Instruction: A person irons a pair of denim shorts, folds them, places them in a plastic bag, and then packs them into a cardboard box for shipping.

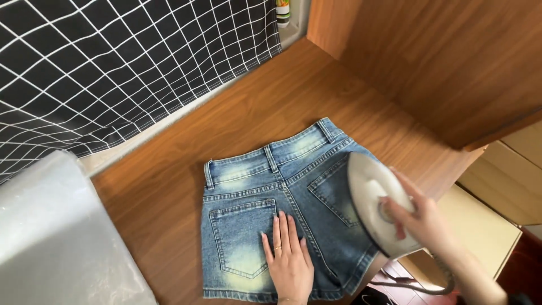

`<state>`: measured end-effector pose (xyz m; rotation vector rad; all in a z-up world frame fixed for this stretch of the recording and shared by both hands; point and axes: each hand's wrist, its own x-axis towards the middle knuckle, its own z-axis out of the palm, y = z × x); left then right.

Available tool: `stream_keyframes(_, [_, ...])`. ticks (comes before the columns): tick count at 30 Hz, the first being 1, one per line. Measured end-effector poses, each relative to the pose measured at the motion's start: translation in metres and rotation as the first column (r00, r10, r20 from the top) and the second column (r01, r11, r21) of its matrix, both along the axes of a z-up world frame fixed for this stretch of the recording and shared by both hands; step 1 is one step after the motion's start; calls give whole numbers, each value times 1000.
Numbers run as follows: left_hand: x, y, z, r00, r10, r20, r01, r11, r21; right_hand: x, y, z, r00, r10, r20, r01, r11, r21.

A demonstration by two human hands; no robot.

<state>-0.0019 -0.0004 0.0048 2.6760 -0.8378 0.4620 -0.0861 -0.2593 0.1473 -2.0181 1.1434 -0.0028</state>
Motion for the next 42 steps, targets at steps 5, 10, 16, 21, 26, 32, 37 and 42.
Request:
stream_keyframes(5, [1, -3, -3, 1000, 22, 4, -22, 999, 25, 7, -26, 27, 997, -25, 78, 23, 999, 29])
stream_keyframes(10, [6, -19, 0, 896, 1, -445, -82, 983, -163, 12, -23, 43, 990, -101, 95, 94, 993, 71])
stream_keyframes(16, [7, -108, 90, 543, -659, -520, 39, 638, -769, -10, -73, -12, 990, 37, 134, -24, 995, -100])
stream_keyframes(21, [-8, -179, 116, -48, -647, -761, -211, 751, -626, -14, -79, -4, 933, -19, 359, -66, 973, 221])
stream_keyframes(26, [-21, -193, 110, -160, -675, -720, -303, 728, -615, -20, -70, -10, 910, -225, 348, 36, 879, 475])
stream_keyframes(32, [-40, -171, 106, 54, -689, -723, -284, 684, -672, -38, -70, -43, 943, -73, 325, -80, 897, 434])
stream_keyframes(37, [-59, -119, 80, 35, -726, -687, -569, 550, -611, -54, -78, -120, 929, 355, 107, -329, 923, -201])
stream_keyframes(42, [-57, -82, 97, 92, -648, -756, -656, 531, -536, -46, -64, -104, 958, 287, -22, -285, 933, -218])
